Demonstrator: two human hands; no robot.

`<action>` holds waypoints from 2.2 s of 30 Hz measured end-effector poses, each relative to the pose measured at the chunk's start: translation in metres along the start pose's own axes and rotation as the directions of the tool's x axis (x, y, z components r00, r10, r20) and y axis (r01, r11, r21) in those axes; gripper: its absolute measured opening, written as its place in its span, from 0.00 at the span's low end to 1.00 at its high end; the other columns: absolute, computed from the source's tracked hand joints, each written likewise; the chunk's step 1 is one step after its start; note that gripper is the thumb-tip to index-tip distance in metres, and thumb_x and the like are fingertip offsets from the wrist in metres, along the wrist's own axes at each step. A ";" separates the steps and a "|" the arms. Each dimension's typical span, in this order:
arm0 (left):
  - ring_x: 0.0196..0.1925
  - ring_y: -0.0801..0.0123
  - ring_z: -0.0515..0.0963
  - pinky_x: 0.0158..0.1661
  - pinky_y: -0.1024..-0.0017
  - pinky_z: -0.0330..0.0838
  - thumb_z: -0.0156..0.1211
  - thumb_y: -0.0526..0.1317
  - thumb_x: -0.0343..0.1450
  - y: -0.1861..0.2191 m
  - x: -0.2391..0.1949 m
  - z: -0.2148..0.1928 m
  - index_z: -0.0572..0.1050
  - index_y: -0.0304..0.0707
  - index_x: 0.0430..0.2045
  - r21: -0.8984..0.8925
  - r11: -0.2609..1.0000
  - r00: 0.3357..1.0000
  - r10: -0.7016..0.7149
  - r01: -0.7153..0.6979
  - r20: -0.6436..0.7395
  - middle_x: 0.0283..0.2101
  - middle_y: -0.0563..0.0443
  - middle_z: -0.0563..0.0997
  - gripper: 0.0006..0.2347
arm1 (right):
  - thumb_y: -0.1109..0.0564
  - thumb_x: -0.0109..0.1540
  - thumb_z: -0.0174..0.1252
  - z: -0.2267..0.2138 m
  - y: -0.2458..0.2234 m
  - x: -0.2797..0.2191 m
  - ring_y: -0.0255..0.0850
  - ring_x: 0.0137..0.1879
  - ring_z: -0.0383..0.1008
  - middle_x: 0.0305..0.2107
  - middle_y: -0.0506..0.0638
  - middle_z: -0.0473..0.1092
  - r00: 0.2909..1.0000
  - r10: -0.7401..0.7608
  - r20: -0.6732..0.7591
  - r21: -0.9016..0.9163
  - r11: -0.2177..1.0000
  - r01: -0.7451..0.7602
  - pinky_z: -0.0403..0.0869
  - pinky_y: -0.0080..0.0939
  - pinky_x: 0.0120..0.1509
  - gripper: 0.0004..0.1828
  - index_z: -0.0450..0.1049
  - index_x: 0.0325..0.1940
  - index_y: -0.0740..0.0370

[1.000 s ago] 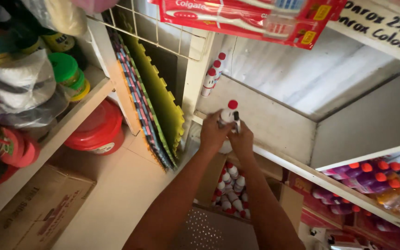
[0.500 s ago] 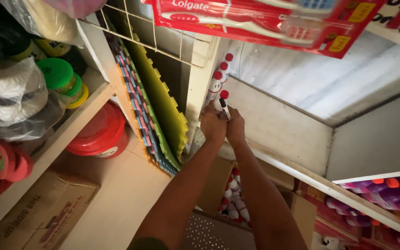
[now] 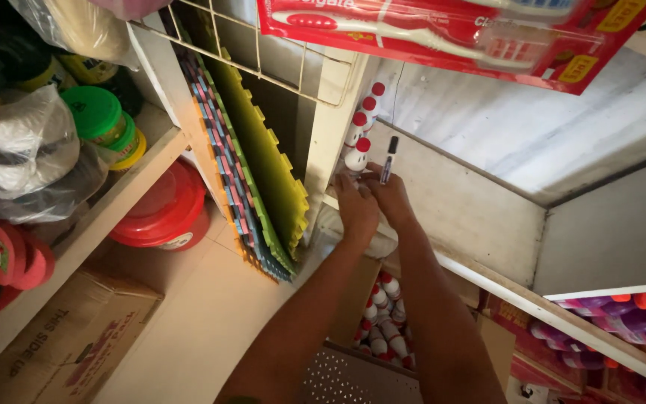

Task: Labeling small bottles of cleaner with a marker and placing them onto a shelf.

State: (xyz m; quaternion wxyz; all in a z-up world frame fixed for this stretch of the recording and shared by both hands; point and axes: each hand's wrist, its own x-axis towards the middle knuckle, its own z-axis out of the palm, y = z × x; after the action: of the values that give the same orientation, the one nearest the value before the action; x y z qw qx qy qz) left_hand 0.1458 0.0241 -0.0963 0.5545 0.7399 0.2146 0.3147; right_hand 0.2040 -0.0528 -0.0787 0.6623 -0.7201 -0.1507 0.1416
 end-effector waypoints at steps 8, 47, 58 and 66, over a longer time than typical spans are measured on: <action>0.60 0.49 0.76 0.60 0.61 0.68 0.44 0.32 0.73 0.003 0.001 0.013 0.55 0.31 0.70 -0.509 0.800 0.948 -0.251 0.318 0.197 0.59 0.33 0.74 0.26 | 0.67 0.62 0.50 -0.004 0.021 0.008 0.43 0.55 0.77 0.53 0.59 0.75 0.990 0.117 0.084 0.268 0.954 -0.136 0.75 0.39 0.61 0.30 0.63 0.70 0.70; 0.72 0.39 0.50 0.69 0.53 0.47 0.52 0.33 0.76 -0.002 -0.044 -0.028 0.50 0.19 0.70 -0.579 0.586 0.824 -0.405 0.567 0.397 0.71 0.24 0.49 0.28 | 0.64 0.69 0.51 -0.077 -0.073 -0.168 0.40 0.51 0.78 0.46 0.53 0.77 0.995 -0.015 -0.094 -0.171 0.985 -0.001 0.76 0.40 0.50 0.14 0.78 0.56 0.65; 0.69 0.50 0.70 0.69 0.56 0.63 0.46 0.40 0.77 -0.005 -0.184 -0.118 0.59 0.27 0.68 -0.793 0.192 0.737 -0.540 0.578 0.407 0.70 0.38 0.64 0.24 | 0.64 0.54 0.63 -0.099 0.039 -0.260 0.38 0.46 0.80 0.41 0.54 0.81 0.844 0.443 0.302 -0.447 0.848 -0.285 0.78 0.42 0.47 0.18 0.80 0.49 0.66; 0.67 0.52 0.72 0.66 0.58 0.63 0.45 0.36 0.74 -0.016 -0.194 -0.117 0.63 0.28 0.65 -0.771 0.122 0.698 -0.529 0.625 0.482 0.65 0.37 0.72 0.23 | 0.61 0.55 0.63 -0.087 0.111 -0.233 0.44 0.47 0.79 0.41 0.57 0.80 0.895 0.390 0.215 -0.535 0.814 -0.226 0.77 0.46 0.48 0.18 0.79 0.50 0.65</action>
State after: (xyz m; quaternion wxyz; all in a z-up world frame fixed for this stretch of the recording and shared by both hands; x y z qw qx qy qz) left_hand -0.0734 -0.0202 -0.1336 0.9441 0.1856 0.2520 0.1040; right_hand 0.0292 -0.2349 -0.1816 0.3896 -0.8485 -0.1653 0.3178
